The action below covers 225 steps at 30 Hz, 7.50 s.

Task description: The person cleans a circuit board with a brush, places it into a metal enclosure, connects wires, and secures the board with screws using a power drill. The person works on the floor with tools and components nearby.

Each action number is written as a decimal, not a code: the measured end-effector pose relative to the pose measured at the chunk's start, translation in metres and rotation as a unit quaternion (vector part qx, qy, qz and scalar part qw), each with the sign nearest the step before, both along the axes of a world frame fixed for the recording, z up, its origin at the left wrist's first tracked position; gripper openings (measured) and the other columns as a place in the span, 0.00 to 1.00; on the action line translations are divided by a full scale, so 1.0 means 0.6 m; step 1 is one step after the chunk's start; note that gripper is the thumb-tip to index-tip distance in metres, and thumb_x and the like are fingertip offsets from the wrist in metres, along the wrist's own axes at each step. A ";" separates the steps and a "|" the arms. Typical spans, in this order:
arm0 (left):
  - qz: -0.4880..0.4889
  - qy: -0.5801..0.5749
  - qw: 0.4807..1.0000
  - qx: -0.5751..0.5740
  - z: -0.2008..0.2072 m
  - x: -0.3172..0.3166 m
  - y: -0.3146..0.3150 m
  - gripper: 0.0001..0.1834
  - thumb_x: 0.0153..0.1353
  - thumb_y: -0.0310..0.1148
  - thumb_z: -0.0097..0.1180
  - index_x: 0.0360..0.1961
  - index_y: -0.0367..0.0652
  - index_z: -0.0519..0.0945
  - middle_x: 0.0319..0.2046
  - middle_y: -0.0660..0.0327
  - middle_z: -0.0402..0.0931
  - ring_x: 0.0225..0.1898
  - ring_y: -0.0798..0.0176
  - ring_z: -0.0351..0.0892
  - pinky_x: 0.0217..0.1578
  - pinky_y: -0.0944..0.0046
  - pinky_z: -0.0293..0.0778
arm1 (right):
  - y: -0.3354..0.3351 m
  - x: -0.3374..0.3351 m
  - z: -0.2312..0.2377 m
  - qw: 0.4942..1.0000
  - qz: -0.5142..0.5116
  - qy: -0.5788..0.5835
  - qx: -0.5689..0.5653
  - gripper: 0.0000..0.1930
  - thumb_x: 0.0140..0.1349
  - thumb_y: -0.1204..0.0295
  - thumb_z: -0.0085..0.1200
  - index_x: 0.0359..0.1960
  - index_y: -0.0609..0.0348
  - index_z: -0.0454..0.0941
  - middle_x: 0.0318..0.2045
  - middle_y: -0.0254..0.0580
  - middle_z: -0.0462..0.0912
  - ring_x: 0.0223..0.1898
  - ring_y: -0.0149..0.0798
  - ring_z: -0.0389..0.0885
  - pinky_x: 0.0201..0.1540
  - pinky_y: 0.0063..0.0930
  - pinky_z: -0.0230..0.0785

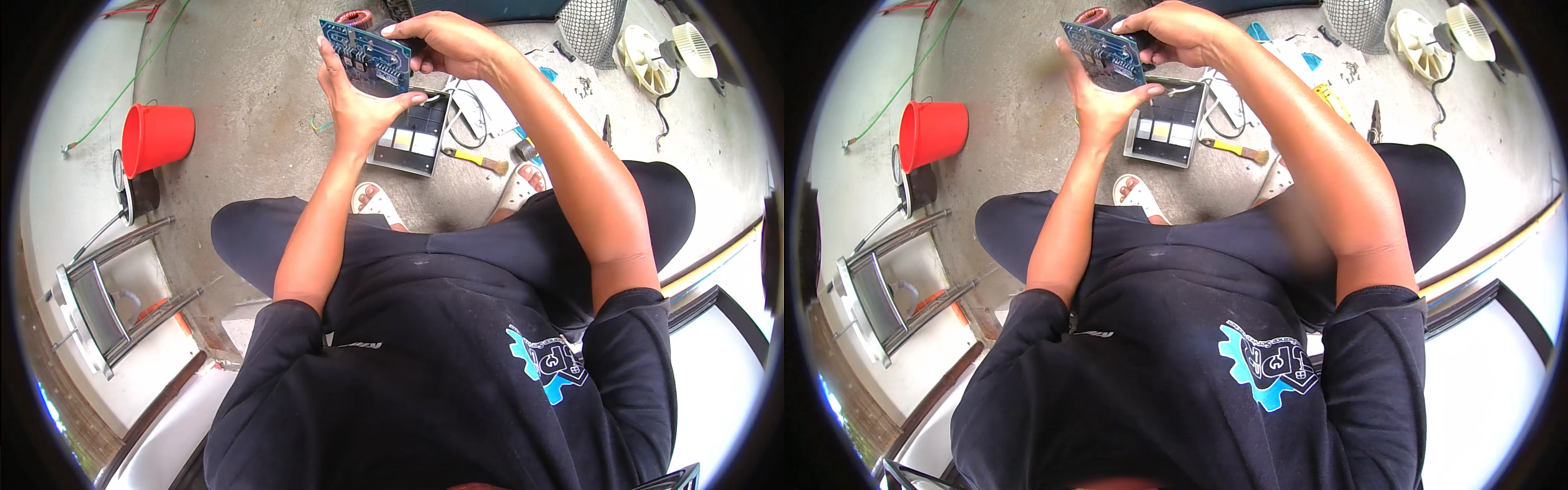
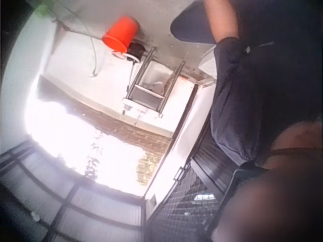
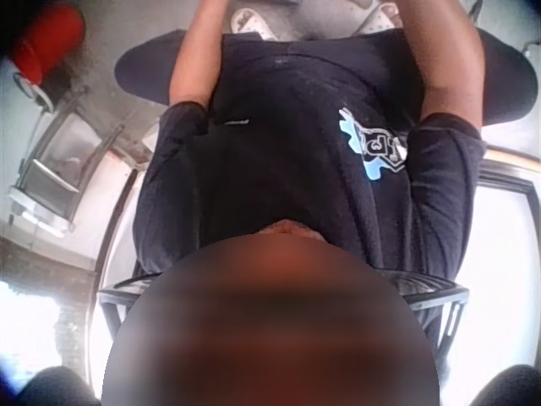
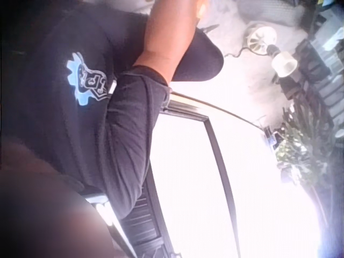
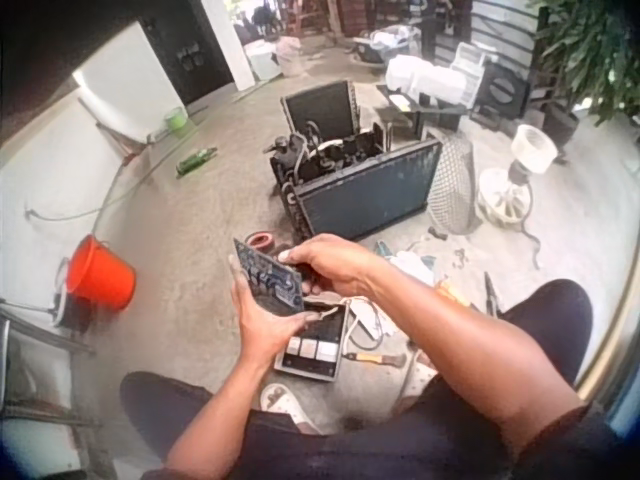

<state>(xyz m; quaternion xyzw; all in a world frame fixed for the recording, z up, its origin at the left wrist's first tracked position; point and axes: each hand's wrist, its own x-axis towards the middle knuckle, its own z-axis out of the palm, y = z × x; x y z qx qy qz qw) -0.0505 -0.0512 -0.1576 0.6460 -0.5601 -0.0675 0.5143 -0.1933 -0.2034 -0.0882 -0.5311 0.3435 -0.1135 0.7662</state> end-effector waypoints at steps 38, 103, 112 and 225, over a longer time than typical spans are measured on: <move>-0.072 -0.010 0.800 0.596 -0.287 0.152 0.045 0.39 0.67 0.60 0.59 0.57 0.28 0.79 0.55 0.41 0.83 0.54 0.48 0.83 0.55 0.53 0.76 | -0.059 -0.052 0.043 0.995 0.010 -0.071 -0.066 0.07 0.70 0.66 0.59 0.36 0.54 0.82 0.23 0.25 0.76 0.22 0.23 0.70 0.24 0.20 0.58; 0.203 -0.355 0.877 0.252 -0.017 0.144 0.007 0.39 0.39 0.38 0.82 0.57 0.49 0.82 0.52 0.51 0.70 0.58 0.45 0.70 0.59 0.47 0.73 | -0.086 -0.095 -0.118 0.949 -0.115 -0.285 0.074 0.09 0.77 0.65 0.54 0.50 0.55 0.77 0.40 0.30 0.83 0.38 0.25 0.76 0.36 0.20 0.69; 0.097 -0.322 0.896 0.290 -0.107 0.115 0.021 0.33 0.39 0.33 0.79 0.52 0.49 0.84 0.54 0.52 0.71 0.57 0.43 0.71 0.58 0.47 0.72 | -0.037 -0.061 -0.159 0.966 -0.116 -0.194 0.124 0.10 0.76 0.64 0.56 0.46 0.58 0.77 0.35 0.34 0.81 0.32 0.28 0.78 0.32 0.20 0.70; -0.145 -0.156 0.881 0.423 0.025 0.073 0.179 0.10 0.57 0.23 0.60 0.41 0.41 0.81 0.35 0.49 0.83 0.39 0.38 0.84 0.38 0.43 0.77 | 0.265 -0.032 -0.174 0.768 0.244 0.085 -0.586 0.12 0.63 0.73 0.51 0.46 0.61 0.70 0.41 0.47 0.76 0.44 0.46 0.84 0.41 0.38 0.82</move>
